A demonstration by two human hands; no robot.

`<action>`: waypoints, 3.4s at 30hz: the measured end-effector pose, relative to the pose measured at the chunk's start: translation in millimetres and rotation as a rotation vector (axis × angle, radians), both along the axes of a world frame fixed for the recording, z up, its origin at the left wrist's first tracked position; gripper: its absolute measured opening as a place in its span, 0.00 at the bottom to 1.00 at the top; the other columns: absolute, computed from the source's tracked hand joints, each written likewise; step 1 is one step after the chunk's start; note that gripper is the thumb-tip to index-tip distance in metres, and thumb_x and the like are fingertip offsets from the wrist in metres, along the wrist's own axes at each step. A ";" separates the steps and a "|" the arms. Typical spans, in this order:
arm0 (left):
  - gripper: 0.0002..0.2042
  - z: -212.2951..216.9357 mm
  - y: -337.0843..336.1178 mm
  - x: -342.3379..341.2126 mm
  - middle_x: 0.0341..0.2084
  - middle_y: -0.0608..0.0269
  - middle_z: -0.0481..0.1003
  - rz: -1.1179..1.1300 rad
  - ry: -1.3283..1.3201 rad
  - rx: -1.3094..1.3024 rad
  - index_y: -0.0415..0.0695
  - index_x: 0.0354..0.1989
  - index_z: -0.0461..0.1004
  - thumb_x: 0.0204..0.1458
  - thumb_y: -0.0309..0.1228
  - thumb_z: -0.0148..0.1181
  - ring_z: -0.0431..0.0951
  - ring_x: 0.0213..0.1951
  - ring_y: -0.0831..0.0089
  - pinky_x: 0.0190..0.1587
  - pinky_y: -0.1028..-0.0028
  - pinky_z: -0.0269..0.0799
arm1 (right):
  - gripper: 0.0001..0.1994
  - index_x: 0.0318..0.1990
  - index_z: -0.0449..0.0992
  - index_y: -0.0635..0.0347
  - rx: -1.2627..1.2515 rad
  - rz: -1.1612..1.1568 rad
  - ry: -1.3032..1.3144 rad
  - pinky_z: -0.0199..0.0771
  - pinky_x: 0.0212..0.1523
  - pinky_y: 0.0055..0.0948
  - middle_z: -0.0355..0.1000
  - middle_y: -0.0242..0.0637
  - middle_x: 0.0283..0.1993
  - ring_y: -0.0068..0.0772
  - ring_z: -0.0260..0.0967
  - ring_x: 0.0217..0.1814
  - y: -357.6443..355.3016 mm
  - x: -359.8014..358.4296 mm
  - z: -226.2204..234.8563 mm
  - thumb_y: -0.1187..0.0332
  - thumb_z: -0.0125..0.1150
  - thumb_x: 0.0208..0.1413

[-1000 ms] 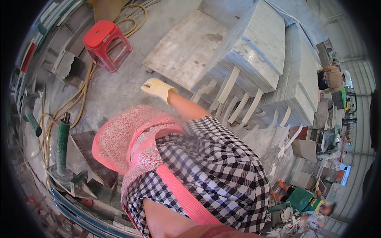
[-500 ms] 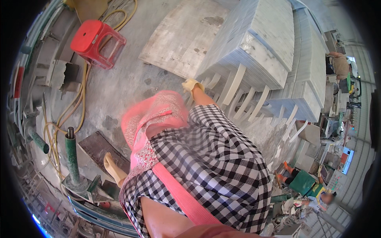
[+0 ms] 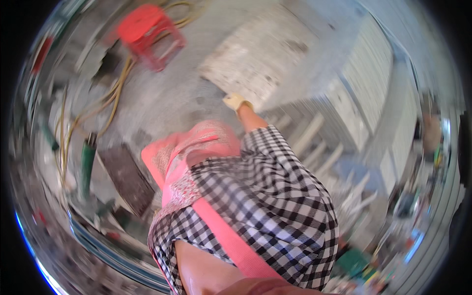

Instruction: The person repeatedly picks up rectangular stone slabs, places them on a moving belt polisher, and rubs the surfaces with gloved hands. After polishing, the person stacks the slabs on a nearby pile. The cycle repeats for multiple slabs.

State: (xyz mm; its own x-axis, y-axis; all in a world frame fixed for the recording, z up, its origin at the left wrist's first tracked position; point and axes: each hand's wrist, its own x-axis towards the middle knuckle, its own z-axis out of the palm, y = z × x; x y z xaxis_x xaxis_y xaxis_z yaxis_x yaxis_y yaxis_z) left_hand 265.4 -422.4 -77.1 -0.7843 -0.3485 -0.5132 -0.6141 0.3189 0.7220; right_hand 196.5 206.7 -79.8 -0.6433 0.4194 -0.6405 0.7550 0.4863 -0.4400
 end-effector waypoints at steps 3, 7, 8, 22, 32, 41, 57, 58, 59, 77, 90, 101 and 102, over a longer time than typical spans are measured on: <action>0.26 16.2 21.1 135.5 0.50 0.51 0.74 0.355 0.020 0.002 0.40 0.58 0.70 0.55 0.43 0.55 0.73 0.52 0.60 0.56 0.63 0.67 | 0.30 0.57 0.76 0.51 0.143 0.381 -0.064 0.65 0.63 0.45 0.71 0.45 0.62 0.47 0.68 0.64 -28.8 -7.3 27.1 0.41 0.48 0.58; 0.24 5.8 97.7 307.1 0.53 0.52 0.74 0.929 -0.006 0.118 0.39 0.57 0.71 0.56 0.41 0.54 0.72 0.55 0.59 0.58 0.61 0.66 | 0.29 0.53 0.79 0.51 0.373 0.986 -0.178 0.65 0.60 0.47 0.76 0.39 0.55 0.41 0.70 0.60 -61.1 -16.4 39.4 0.41 0.41 0.62; 0.22 2.9 115.6 344.6 0.53 0.52 0.75 0.944 0.106 0.216 0.41 0.57 0.72 0.58 0.41 0.52 0.72 0.55 0.59 0.58 0.62 0.67 | 0.28 0.53 0.78 0.53 0.313 1.033 -0.159 0.66 0.60 0.46 0.76 0.40 0.54 0.41 0.71 0.59 -70.5 -22.2 35.2 0.41 0.42 0.62; 0.13 15.6 252.3 579.4 0.35 0.58 0.81 2.084 0.172 0.167 0.38 0.39 0.80 0.56 0.35 0.56 0.77 0.40 0.71 0.45 0.69 0.72 | 0.26 0.52 0.73 0.70 -0.056 1.283 0.085 0.72 0.47 0.34 0.79 0.50 0.39 0.39 0.76 0.44 -250.3 10.5 135.8 0.52 0.44 0.66; 0.12 72.1 17.5 672.9 0.30 0.61 0.81 1.825 0.294 -0.537 0.41 0.36 0.81 0.54 0.37 0.60 0.80 0.35 0.72 0.40 0.70 0.74 | 0.23 0.42 0.78 0.68 0.137 1.446 0.204 0.72 0.35 0.37 0.78 0.48 0.31 0.38 0.74 0.32 -306.2 94.2 166.8 0.54 0.47 0.64; 0.17 135.9 -80.7 653.1 0.38 0.49 0.79 1.420 -0.326 -0.946 0.43 0.37 0.79 0.52 0.44 0.58 0.76 0.48 0.51 0.52 0.54 0.68 | 0.22 0.37 0.78 0.67 0.104 1.377 0.153 0.72 0.30 0.36 0.77 0.48 0.27 0.37 0.73 0.27 -273.7 88.7 169.5 0.54 0.48 0.64; 0.24 218.3 -103.4 627.1 0.45 0.50 0.79 1.098 -0.538 -0.963 0.46 0.42 0.82 0.43 0.51 0.69 0.77 0.51 0.50 0.54 0.49 0.69 | 0.22 0.30 0.79 0.67 -0.037 1.053 0.165 0.72 0.22 0.35 0.75 0.47 0.20 0.36 0.73 0.18 -228.1 111.1 173.8 0.56 0.50 0.64; 0.26 220.5 -96.4 627.4 0.50 0.47 0.77 1.056 -0.561 -1.005 0.45 0.45 0.81 0.43 0.51 0.69 0.74 0.55 0.51 0.58 0.52 0.66 | 0.22 0.28 0.78 0.66 -0.182 0.995 0.185 0.72 0.21 0.33 0.76 0.47 0.20 0.36 0.73 0.16 -229.5 114.0 168.7 0.56 0.51 0.64; 0.27 224.0 -91.8 625.2 0.54 0.46 0.74 1.131 -0.614 -0.963 0.44 0.49 0.79 0.45 0.49 0.68 0.70 0.60 0.51 0.62 0.54 0.63 | 0.21 0.28 0.78 0.66 -0.166 0.974 0.207 0.72 0.21 0.32 0.76 0.47 0.20 0.36 0.73 0.16 -220.7 113.0 172.4 0.56 0.51 0.64; 0.25 208.4 -4.7 719.4 0.47 0.53 0.76 1.585 0.436 -0.037 0.35 0.58 0.71 0.53 0.36 0.60 0.77 0.48 0.60 0.53 0.66 0.72 | 0.18 0.35 0.79 0.63 -0.893 0.640 0.386 0.74 0.31 0.26 0.78 0.39 0.29 0.28 0.75 0.28 -384.7 77.1 204.1 0.56 0.55 0.64; 0.26 332.0 39.9 416.6 0.48 0.54 0.79 0.420 0.396 -1.352 0.55 0.63 0.70 0.53 0.25 0.54 0.82 0.43 0.58 0.40 0.62 0.78 | 0.33 0.67 0.61 0.66 -1.499 1.403 -0.004 0.67 0.60 0.30 0.67 0.43 0.63 0.33 0.67 0.61 -556.5 299.0 362.3 0.56 0.64 0.59; 0.34 287.3 80.9 334.0 0.57 0.52 0.73 0.466 0.389 -1.162 0.48 0.64 0.68 0.42 0.13 0.53 0.76 0.55 0.56 0.56 0.64 0.74 | 0.28 0.62 0.65 0.69 -1.604 1.101 0.293 0.68 0.59 0.31 0.69 0.42 0.61 0.34 0.67 0.62 -527.2 255.1 323.9 0.64 0.64 0.57; 0.35 286.6 82.9 335.8 0.57 0.52 0.73 0.476 0.365 -1.168 0.48 0.64 0.68 0.42 0.13 0.53 0.76 0.55 0.56 0.56 0.64 0.74 | 0.28 0.61 0.66 0.69 -1.594 1.117 0.293 0.68 0.58 0.31 0.69 0.42 0.60 0.34 0.67 0.62 -527.1 257.3 321.2 0.64 0.63 0.57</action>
